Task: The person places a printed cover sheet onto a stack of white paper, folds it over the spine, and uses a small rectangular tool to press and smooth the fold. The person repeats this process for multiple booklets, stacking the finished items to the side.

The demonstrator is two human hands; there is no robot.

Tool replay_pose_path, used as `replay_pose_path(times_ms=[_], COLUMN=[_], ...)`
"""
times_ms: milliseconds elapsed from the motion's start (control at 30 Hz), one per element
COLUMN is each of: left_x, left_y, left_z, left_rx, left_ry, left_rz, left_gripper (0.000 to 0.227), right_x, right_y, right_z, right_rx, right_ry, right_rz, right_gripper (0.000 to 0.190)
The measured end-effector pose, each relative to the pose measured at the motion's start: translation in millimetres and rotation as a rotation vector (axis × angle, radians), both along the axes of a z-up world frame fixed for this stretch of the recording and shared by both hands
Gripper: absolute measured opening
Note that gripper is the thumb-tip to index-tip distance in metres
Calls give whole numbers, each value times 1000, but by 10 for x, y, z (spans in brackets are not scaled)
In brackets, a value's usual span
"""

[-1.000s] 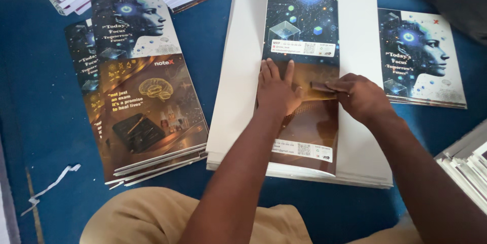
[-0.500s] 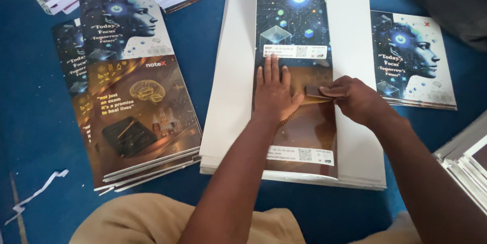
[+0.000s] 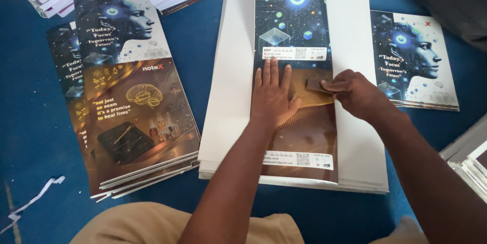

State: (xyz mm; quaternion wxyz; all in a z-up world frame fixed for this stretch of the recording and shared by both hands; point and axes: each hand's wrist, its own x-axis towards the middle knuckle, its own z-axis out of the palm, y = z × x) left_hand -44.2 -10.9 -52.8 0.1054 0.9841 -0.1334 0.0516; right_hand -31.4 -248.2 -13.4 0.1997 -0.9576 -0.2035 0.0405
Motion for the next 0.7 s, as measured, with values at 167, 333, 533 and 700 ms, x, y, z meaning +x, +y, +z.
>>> replay_pose_path(times_ms=[167, 333, 533, 700], left_x=[38, 48, 34, 52], left_y=[27, 38, 49, 49], left_z=[-28, -49, -35, 0], left_rx=[-8, -32, -50, -51], left_ry=[-23, -61, -71, -34], left_rz=[-23, -36, -43, -47], left_gripper=[86, 86, 85, 87], right_x=[108, 249, 346, 490], right_y=[-13, -59, -113, -131], right_z=[7, -39, -96, -103], right_rx=[-58, -50, -1, -15], right_ry=[-38, -51, -104, -73], right_rz=[-25, -64, -51, -52], right_gripper=[32, 27, 28, 32])
